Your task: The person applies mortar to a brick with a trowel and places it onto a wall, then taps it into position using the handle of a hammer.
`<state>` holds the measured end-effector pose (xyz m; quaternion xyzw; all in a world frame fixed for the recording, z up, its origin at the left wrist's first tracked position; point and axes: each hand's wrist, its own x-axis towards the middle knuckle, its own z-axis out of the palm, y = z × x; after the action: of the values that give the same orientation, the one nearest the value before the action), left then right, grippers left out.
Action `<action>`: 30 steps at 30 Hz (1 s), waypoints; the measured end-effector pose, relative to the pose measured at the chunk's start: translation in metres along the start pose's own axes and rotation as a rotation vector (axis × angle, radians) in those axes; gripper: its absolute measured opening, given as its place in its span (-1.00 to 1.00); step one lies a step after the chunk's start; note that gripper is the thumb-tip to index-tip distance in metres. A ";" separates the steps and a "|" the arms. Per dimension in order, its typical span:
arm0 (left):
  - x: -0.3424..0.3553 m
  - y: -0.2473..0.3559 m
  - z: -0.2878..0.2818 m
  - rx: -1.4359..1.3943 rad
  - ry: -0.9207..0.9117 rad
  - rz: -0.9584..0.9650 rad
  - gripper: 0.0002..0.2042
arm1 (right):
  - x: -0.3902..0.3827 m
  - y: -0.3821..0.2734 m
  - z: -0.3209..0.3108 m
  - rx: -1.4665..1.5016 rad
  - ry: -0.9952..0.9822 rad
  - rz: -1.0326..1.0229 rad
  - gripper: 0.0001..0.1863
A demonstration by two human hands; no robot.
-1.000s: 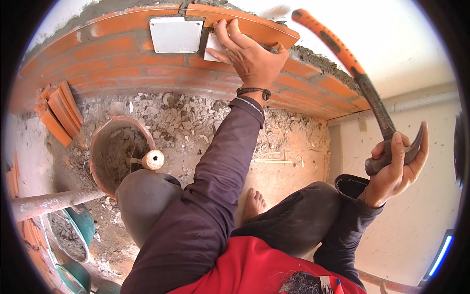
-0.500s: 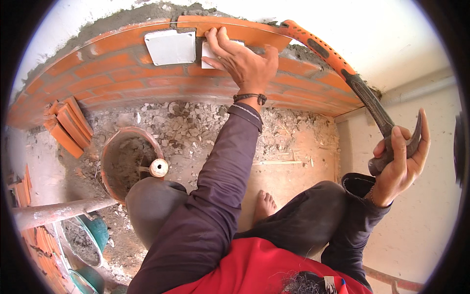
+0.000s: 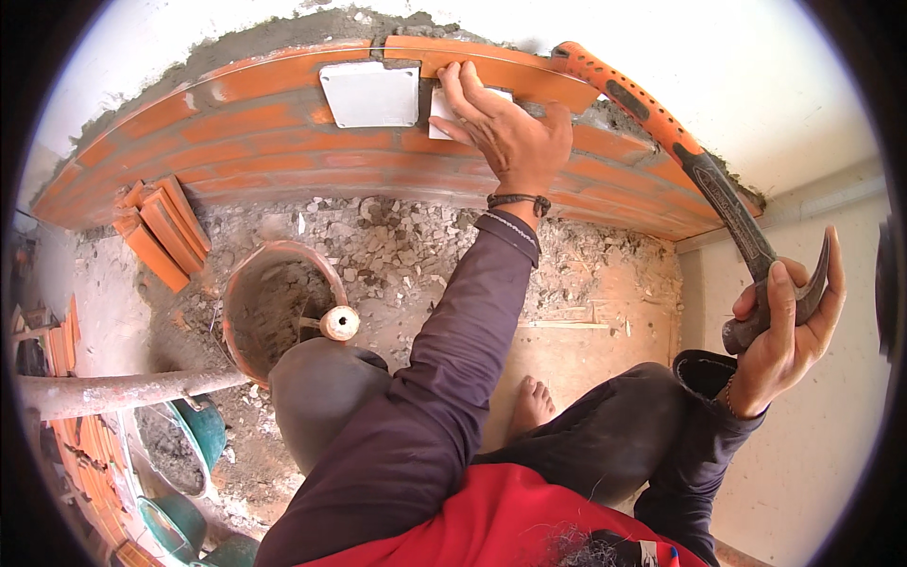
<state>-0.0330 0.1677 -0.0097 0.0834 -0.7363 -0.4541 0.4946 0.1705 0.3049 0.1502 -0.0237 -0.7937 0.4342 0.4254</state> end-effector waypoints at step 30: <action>0.005 -0.006 -0.022 0.018 -0.034 -0.025 -0.19 | -0.016 0.011 0.013 0.143 -0.117 -0.187 -0.35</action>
<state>-0.0201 0.1489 -0.0084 0.0893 -0.7476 -0.4548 0.4756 0.1682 0.2966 0.1286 0.1062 -0.7829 0.4485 0.4178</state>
